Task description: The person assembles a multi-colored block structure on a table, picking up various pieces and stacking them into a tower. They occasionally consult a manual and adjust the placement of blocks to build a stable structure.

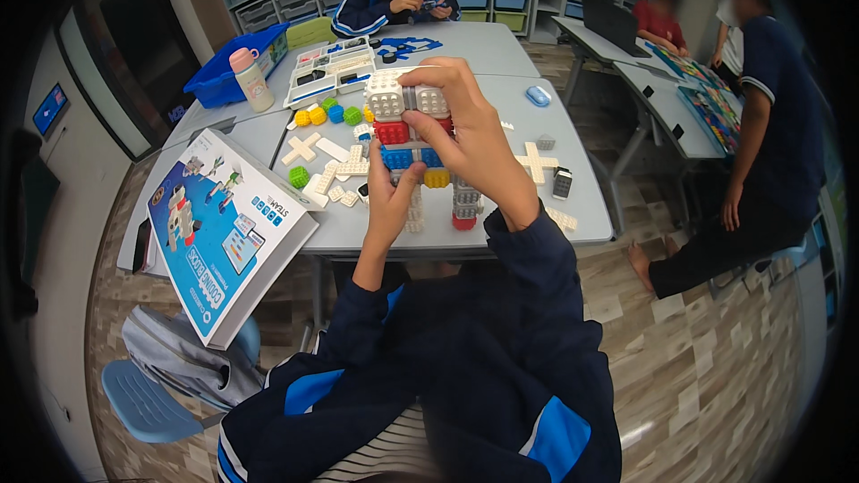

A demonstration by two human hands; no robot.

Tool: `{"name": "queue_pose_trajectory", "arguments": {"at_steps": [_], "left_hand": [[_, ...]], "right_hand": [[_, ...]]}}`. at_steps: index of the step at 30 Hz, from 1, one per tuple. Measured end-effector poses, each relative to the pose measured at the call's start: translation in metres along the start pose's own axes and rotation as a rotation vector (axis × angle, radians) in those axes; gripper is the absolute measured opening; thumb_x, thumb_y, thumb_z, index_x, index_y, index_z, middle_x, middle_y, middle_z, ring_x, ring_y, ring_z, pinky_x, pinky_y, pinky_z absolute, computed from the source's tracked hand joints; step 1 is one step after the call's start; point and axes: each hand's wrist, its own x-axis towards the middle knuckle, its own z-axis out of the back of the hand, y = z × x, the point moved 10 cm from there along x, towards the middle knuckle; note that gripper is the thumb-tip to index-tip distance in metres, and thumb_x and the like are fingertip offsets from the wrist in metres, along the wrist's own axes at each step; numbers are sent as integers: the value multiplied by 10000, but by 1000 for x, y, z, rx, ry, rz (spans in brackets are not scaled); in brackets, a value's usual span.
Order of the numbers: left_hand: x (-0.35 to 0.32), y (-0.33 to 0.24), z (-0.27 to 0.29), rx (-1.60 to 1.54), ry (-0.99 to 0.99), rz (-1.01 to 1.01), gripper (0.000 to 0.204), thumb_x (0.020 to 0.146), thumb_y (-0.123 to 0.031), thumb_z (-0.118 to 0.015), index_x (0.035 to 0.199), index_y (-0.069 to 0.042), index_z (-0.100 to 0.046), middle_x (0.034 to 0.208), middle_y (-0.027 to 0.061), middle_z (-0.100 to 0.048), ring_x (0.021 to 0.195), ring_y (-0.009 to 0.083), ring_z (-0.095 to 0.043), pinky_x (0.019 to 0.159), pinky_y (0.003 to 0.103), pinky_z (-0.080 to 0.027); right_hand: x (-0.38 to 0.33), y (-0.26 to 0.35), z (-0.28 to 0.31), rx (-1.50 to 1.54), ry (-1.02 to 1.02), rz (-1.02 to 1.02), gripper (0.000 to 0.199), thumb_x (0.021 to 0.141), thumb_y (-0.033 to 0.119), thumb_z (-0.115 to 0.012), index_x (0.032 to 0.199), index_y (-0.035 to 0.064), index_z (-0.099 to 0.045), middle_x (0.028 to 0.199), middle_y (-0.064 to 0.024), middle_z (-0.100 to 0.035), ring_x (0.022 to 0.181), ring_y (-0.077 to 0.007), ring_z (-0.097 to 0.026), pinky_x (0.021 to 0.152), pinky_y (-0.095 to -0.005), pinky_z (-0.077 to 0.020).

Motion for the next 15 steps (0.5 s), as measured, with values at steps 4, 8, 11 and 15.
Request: {"name": "queue_pose_trajectory", "arguments": {"at_steps": [4, 8, 11, 15], "left_hand": [[3, -4, 0, 24, 5, -44, 615, 934, -158, -687, 1418, 26, -354, 1098, 120, -620, 940, 154, -631, 783, 283, -518], [3, 1, 1, 47, -9, -12, 635, 932, -149, -686, 1424, 53, -337, 1082, 130, -632, 918, 161, -639, 790, 284, -522], [0, 5, 1, 34, -15, -14, 648, 933, -153, -688, 1426, 63, -328, 1074, 133, -638, 915, 166, -645, 794, 289, -524], [-2, 8, 2, 2, -24, -18, 666, 934, -158, -695, 1434, 65, -315, 1121, 140, -624, 971, 164, -633, 814, 294, -521]], "right_hand": [[1, -5, -1, 44, 59, -25, 411, 851, 69, -699, 1239, 90, -563, 1312, -147, -527, 1187, -250, -549, 964, -317, -442], [6, 0, 3, 35, 34, 29, 491, 854, 98, -709, 1313, 93, -532, 1318, -133, -534, 1210, -237, -546, 988, -331, -450], [-5, -15, 4, 236, -32, -171, 557, 876, 154, -709, 1375, 55, -483, 1275, -127, -584, 1157, -206, -590, 992, -338, -464], [-16, -29, 2, 312, -75, -335, 541, 888, 174, -726, 1346, 13, -487, 1143, -147, -672, 1026, -200, -665, 897, -336, -524]]}}
